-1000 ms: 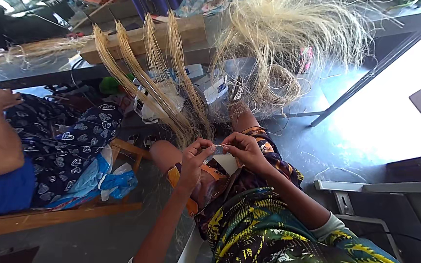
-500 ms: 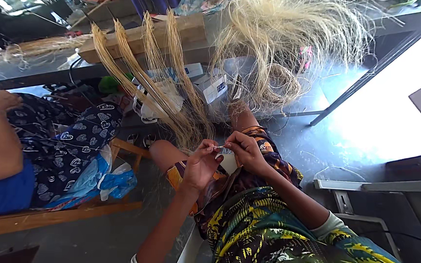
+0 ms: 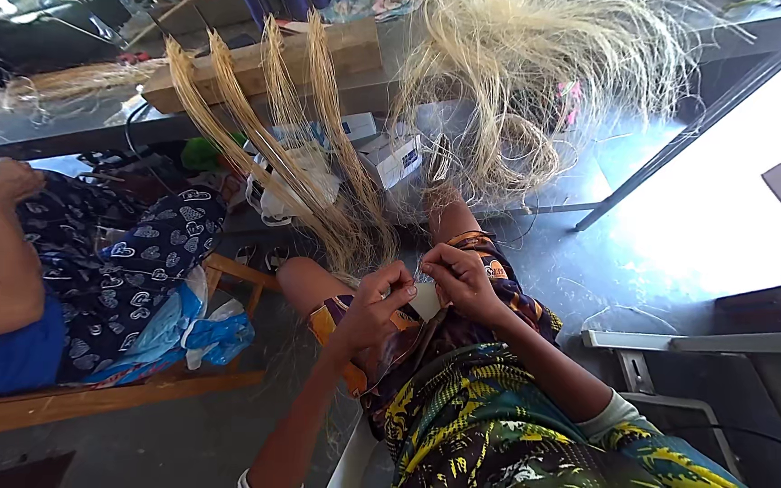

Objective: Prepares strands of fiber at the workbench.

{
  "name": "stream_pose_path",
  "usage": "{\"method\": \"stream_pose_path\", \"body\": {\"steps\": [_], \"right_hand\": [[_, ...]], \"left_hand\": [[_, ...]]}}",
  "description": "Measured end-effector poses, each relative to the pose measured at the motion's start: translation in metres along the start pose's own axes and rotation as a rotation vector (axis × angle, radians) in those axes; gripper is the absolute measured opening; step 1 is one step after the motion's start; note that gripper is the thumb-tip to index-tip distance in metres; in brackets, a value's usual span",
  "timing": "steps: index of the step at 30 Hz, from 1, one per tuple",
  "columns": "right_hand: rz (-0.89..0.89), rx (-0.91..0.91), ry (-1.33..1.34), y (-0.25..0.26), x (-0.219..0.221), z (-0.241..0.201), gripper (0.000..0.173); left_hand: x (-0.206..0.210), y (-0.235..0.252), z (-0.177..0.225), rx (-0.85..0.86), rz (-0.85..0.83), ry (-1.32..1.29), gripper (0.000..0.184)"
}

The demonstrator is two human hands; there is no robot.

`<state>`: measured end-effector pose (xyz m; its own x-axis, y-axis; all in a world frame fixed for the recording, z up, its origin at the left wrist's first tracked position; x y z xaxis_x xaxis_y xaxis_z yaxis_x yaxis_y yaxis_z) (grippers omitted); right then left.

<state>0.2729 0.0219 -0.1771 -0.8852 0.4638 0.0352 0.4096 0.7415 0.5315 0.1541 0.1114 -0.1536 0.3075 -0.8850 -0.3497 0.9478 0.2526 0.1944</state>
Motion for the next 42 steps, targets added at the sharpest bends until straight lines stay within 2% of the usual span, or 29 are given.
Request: {"method": "stream_pose_path", "body": {"steps": [5, 8, 14, 18, 22, 26, 38, 42], "right_hand": [[0.009, 0.007, 0.145, 0.000, -0.001, 0.001, 0.014], [-0.014, 0.039, 0.240, 0.000, -0.003, 0.004, 0.014], [-0.107, 0.039, 0.187, -0.002, 0.000, 0.003, 0.016], [-0.152, 0.036, 0.191, -0.003, 0.005, 0.004, 0.024], [-0.099, -0.012, 0.156, 0.000, 0.006, 0.001, 0.017], [-0.081, 0.027, 0.131, 0.000, 0.007, 0.003, 0.011], [-0.067, 0.025, 0.005, -0.001, 0.008, 0.001, 0.010], [-0.067, 0.029, 0.009, -0.001, 0.006, 0.000, 0.011]], "left_hand": [[0.002, -0.001, -0.006, 0.041, 0.021, -0.265, 0.017], [-0.001, -0.001, -0.007, 0.020, 0.088, -0.243, 0.018], [-0.004, -0.003, -0.009, 0.008, 0.155, -0.167, 0.017], [-0.005, -0.002, -0.008, 0.002, 0.177, -0.174, 0.015], [-0.005, -0.002, -0.008, -0.004, 0.196, -0.157, 0.016], [-0.005, -0.002, -0.009, -0.011, 0.202, -0.146, 0.017], [-0.007, -0.005, -0.007, -0.149, 0.261, -0.048, 0.019], [-0.008, -0.005, -0.006, -0.144, 0.269, -0.105, 0.019]]}}
Point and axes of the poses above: each hand's wrist, its own y-axis towards the middle knuckle, its own x-axis out of the palm, z = x × y, the point moved 7 cm from there along y, towards the middle knuckle, and after that the axes turned 4 degrees about y, right-handed, at the moved point
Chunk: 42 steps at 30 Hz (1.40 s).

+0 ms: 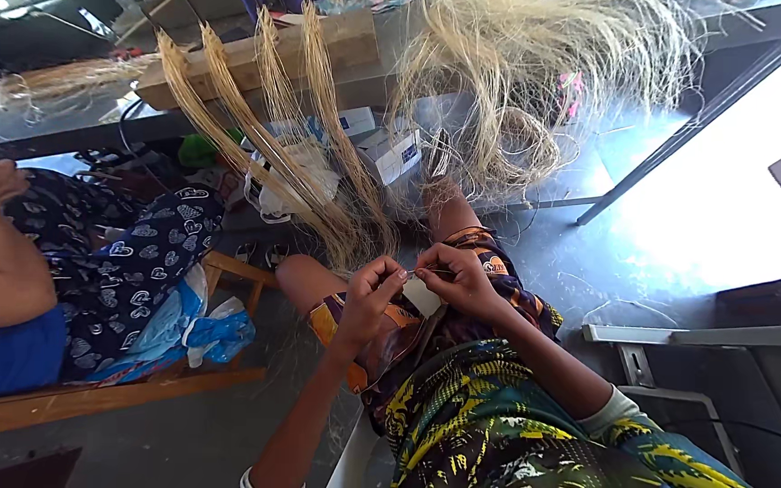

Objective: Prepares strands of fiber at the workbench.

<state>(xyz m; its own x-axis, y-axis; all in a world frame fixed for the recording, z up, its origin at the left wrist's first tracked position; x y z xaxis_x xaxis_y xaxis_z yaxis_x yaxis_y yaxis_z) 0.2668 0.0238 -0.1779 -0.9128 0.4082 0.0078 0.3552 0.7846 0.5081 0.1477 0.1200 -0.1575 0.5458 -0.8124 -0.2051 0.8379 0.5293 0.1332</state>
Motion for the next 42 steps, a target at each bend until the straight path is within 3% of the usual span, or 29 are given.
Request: {"method": "stream_pose_path", "body": {"steps": [7, 13, 17, 25, 35, 39, 42], "right_hand": [[-0.014, -0.032, 0.013, -0.001, -0.006, 0.003, 0.014], [-0.013, -0.163, -0.140, -0.002, -0.008, -0.001, 0.017], [0.040, -0.114, -0.037, -0.002, -0.007, -0.001, 0.017], [0.049, -0.104, 0.037, -0.001, -0.006, -0.004, 0.017], [0.155, 0.075, 0.433, 0.000, -0.002, 0.006, 0.018], [0.174, 0.078, 0.530, 0.001, 0.002, 0.004, 0.018], [0.176, 0.073, 0.531, 0.001, 0.001, 0.004, 0.017]], "left_hand": [[-0.002, 0.001, -0.002, 0.004, 0.003, -0.088, 0.021], [-0.001, 0.002, -0.004, -0.026, -0.001, -0.170, 0.026], [0.003, 0.002, -0.004, -0.053, -0.002, -0.234, 0.030], [0.000, 0.000, 0.010, 0.092, -0.055, 0.183, 0.024], [0.014, 0.005, 0.004, 0.169, -0.137, -0.524, 0.016], [0.016, 0.005, 0.005, 0.172, -0.138, -0.606, 0.013], [0.014, 0.005, 0.005, 0.179, -0.138, -0.528, 0.015]]}}
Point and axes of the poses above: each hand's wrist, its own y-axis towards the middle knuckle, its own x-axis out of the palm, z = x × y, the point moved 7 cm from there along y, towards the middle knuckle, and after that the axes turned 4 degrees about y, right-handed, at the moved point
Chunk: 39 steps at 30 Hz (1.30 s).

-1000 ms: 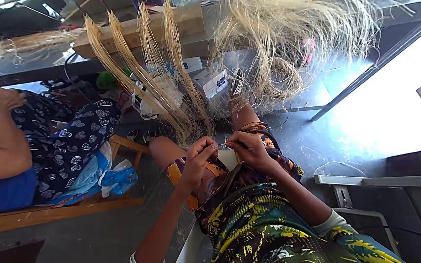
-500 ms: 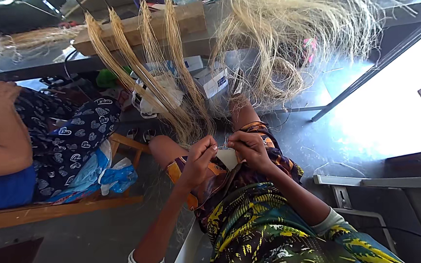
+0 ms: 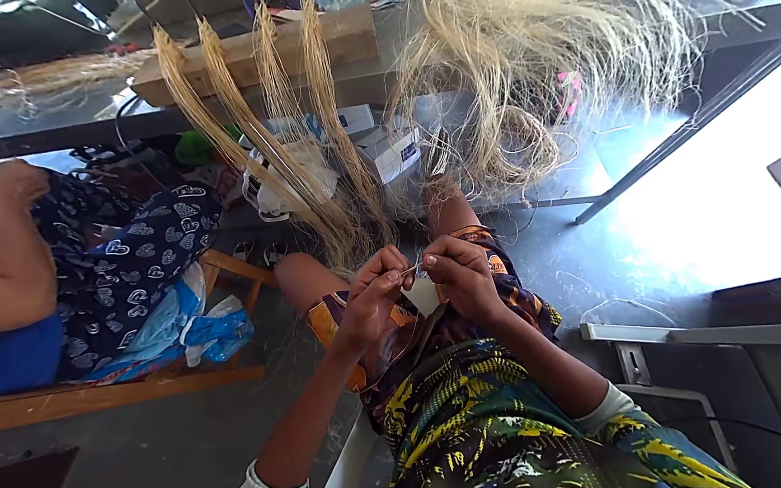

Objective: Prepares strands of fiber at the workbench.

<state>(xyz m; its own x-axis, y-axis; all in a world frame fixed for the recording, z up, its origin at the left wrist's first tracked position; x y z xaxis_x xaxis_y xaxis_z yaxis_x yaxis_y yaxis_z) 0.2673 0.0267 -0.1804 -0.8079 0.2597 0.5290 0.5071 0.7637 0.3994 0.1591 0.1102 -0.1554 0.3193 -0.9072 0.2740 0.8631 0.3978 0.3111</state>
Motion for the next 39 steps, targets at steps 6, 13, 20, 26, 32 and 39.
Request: {"method": "stream_pose_path", "body": {"steps": [6, 13, 20, 26, 32, 39], "right_hand": [[-0.009, -0.002, -0.050, -0.001, -0.004, 0.001, 0.016], [-0.102, 0.057, -0.309, 0.005, -0.002, -0.007, 0.012], [-0.144, 0.131, -0.331, 0.001, 0.002, -0.003, 0.015], [-0.084, 0.099, -0.324, 0.002, 0.000, 0.000, 0.017], [0.089, 0.084, -0.267, 0.001, -0.006, 0.002, 0.017], [0.106, -0.041, -0.409, -0.003, -0.001, 0.003, 0.013]], "left_hand": [[0.000, -0.001, -0.003, -0.006, 0.003, -0.025, 0.015], [-0.021, -0.001, -0.002, -0.012, 0.098, 0.112, 0.017], [-0.045, -0.002, 0.020, 0.058, 0.339, 0.298, 0.023], [-0.054, -0.004, 0.017, 0.041, 0.477, 0.286, 0.024], [-0.036, -0.017, -0.024, -0.056, 0.509, 0.247, 0.023], [-0.017, -0.006, -0.016, -0.049, 0.533, 0.219, 0.017]]}}
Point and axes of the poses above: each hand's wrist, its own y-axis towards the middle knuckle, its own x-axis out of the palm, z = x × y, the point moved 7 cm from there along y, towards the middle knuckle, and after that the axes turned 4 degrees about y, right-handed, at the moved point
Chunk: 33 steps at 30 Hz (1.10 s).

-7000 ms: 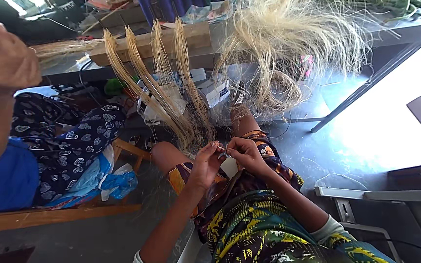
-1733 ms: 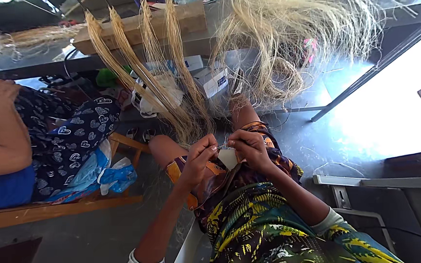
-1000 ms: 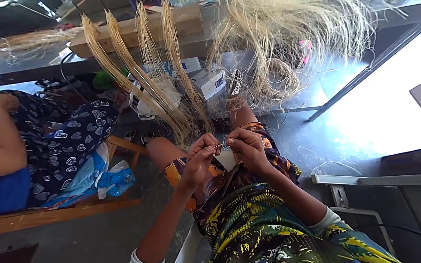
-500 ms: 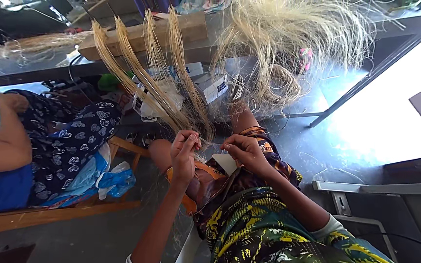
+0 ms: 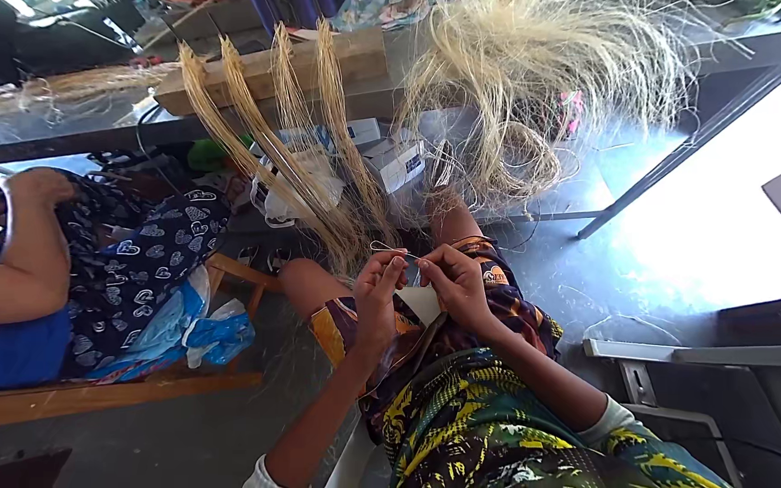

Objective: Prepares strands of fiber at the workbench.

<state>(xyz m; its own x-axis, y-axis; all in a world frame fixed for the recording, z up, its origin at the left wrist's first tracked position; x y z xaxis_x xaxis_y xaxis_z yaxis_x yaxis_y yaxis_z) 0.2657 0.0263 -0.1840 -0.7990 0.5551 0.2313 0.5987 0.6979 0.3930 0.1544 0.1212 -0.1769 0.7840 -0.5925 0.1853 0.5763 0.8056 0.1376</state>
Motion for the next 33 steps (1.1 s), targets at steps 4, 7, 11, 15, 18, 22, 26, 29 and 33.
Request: {"method": "stream_pose_path", "body": {"steps": [4, 7, 11, 15, 18, 22, 26, 29, 33], "right_hand": [[-0.047, -0.052, -0.070, -0.003, 0.006, 0.000, 0.013], [-0.089, -0.047, -0.073, -0.004, 0.010, 0.002, 0.015], [-0.133, -0.002, -0.055, -0.006, 0.009, 0.007, 0.017], [-0.341, 0.024, -0.086, -0.011, 0.010, 0.015, 0.023], [-0.475, 0.071, -0.106, -0.018, 0.013, 0.029, 0.025], [-0.428, 0.119, -0.106, -0.016, 0.015, 0.036, 0.024], [-0.232, -0.004, -0.125, 0.008, 0.008, 0.024, 0.023], [-0.133, -0.042, -0.159, 0.035, -0.003, 0.014, 0.021], [-0.099, -0.130, -0.209, 0.082, 0.003, -0.008, 0.022]], "left_hand": [[-0.001, 0.001, 0.004, -0.033, 0.066, -0.020, 0.021], [-0.005, 0.004, 0.006, -0.035, 0.078, -0.025, 0.021], [-0.017, 0.012, 0.010, 0.016, 0.101, 0.032, 0.021], [-0.036, 0.024, 0.015, 0.147, 0.092, 0.217, 0.017], [-0.049, 0.030, 0.019, 0.265, 0.085, 0.377, 0.012], [-0.053, 0.033, 0.016, 0.247, -0.021, 0.485, 0.012], [-0.060, 0.035, 0.004, 0.216, -0.114, 0.569, 0.039], [-0.084, 0.049, -0.008, 0.260, -0.055, 0.899, 0.042], [-0.154, 0.072, -0.053, -0.006, 0.115, 1.451, 0.052]]}}
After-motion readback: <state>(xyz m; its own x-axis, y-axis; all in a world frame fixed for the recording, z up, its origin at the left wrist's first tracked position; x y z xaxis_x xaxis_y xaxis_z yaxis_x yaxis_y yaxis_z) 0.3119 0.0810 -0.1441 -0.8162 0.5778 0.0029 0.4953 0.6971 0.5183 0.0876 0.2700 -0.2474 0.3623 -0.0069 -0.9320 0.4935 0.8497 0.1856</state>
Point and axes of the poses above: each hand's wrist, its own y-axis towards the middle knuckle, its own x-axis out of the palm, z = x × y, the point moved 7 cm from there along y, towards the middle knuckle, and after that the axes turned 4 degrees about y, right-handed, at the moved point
